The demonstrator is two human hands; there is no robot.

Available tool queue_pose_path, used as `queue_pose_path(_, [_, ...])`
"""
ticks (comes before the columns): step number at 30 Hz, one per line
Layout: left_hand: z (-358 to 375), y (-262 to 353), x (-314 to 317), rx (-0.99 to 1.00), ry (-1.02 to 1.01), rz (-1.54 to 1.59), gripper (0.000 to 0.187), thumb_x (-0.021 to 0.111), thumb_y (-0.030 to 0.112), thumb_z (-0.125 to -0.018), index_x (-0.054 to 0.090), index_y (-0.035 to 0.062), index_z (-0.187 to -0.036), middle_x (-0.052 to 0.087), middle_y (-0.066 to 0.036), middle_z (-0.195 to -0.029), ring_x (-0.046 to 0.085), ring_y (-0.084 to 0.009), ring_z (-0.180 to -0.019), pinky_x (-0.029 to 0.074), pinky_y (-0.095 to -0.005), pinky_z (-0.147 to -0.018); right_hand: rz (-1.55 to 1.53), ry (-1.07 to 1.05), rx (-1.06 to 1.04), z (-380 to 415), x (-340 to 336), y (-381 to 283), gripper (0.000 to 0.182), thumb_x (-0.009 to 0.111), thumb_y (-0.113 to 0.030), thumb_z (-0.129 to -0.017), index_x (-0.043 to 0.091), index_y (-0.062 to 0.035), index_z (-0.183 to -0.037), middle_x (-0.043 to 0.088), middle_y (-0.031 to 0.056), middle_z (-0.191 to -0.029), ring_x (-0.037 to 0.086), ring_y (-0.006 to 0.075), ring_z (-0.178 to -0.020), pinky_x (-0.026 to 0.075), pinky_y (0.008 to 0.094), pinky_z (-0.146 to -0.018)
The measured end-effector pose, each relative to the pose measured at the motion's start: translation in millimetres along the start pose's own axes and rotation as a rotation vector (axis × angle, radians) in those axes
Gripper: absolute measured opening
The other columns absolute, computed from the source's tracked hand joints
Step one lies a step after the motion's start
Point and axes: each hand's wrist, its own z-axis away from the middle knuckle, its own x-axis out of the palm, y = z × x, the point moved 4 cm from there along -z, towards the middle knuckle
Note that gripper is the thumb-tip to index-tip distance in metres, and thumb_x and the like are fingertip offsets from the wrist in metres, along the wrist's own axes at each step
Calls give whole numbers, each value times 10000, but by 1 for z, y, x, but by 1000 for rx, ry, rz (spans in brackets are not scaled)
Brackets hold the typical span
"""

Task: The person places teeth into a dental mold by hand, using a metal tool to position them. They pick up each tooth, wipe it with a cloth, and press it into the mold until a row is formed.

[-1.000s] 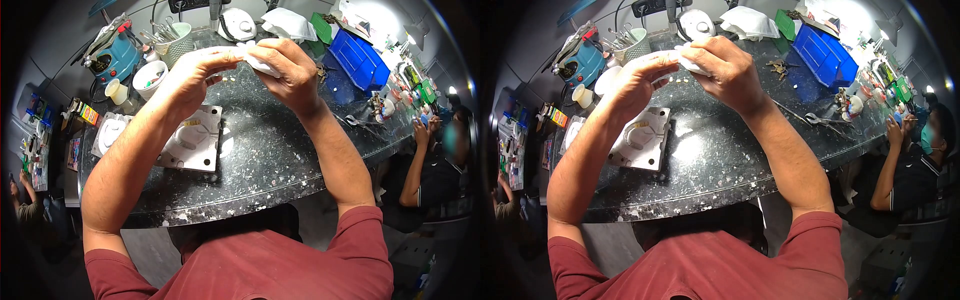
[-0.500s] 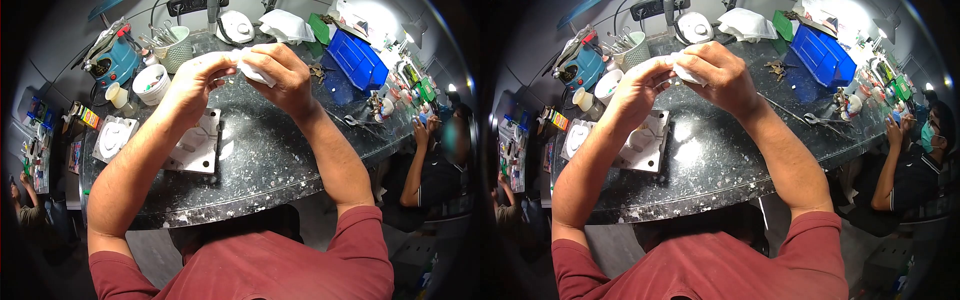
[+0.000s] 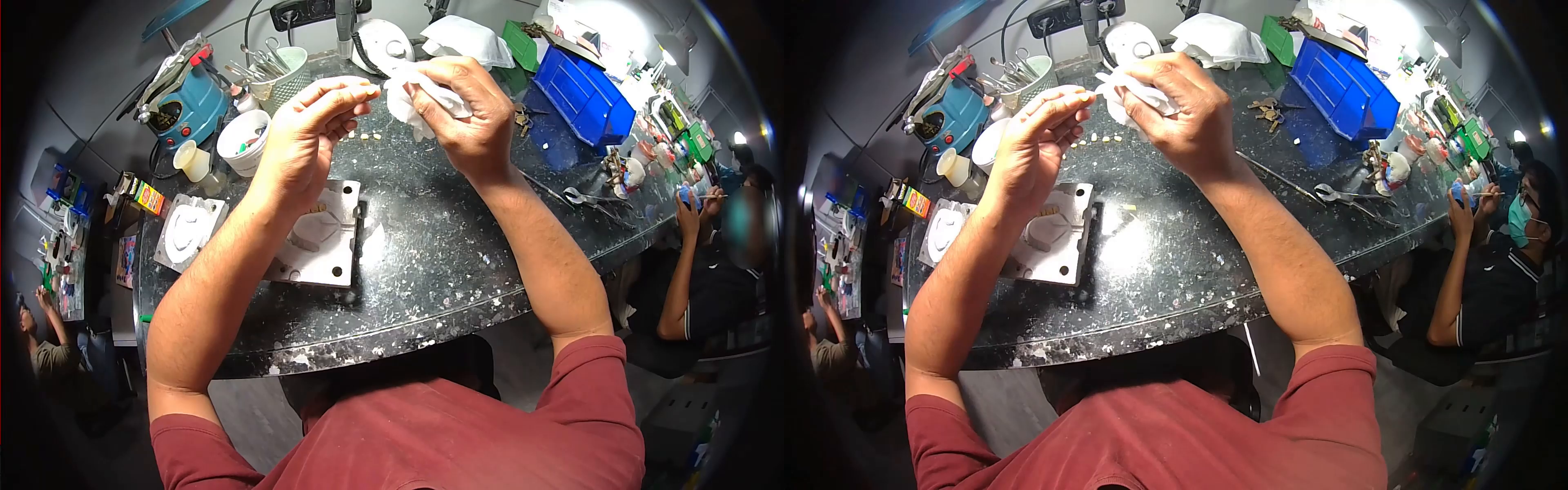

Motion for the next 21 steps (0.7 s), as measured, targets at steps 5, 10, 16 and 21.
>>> queue_pose_path(5, [0, -5, -3, 13, 15, -31, 296, 708, 204, -946, 684, 48, -1196, 729, -51, -1135, 635, -121, -1014, 446, -300, -967, -125, 60, 273, 5, 2, 6, 180, 824, -91, -838, 729, -41, -983, 706, 88, -902, 725, 197, -864, 585, 321, -759])
queue_pose_path(10, [3, -3, 2, 54, 63, 12, 336, 721, 153, -936, 663, 6, -1232, 737, -78, -1092, 650, -104, -960, 464, -267, -923, -112, 5, 170, 5, 8, -6, 224, 833, -88, -823, 750, -54, -1029, 718, 88, -941, 731, 212, -880, 587, 319, -755])
queue_pose_path(16, [6, -5, 2, 103, 102, 17, 378, 716, 66, -911, 637, -23, -1269, 712, -85, -1119, 649, -105, -994, 490, -263, -907, -57, -57, 72, 9, 13, -12, 332, 854, -66, -755, 771, -79, -1076, 728, 91, -1010, 732, 251, -906, 592, 340, -780])
queue_pose_path(21, [11, 0, 11, 99, 107, -136, 299, 758, 127, -909, 732, 8, -1182, 743, -57, -1106, 645, -92, -971, 483, -266, -908, -44, -63, 20, 7, 8, -15, 366, 821, -9, -736, 762, -84, -1088, 719, 89, -1005, 720, 270, -925, 582, 350, -803])
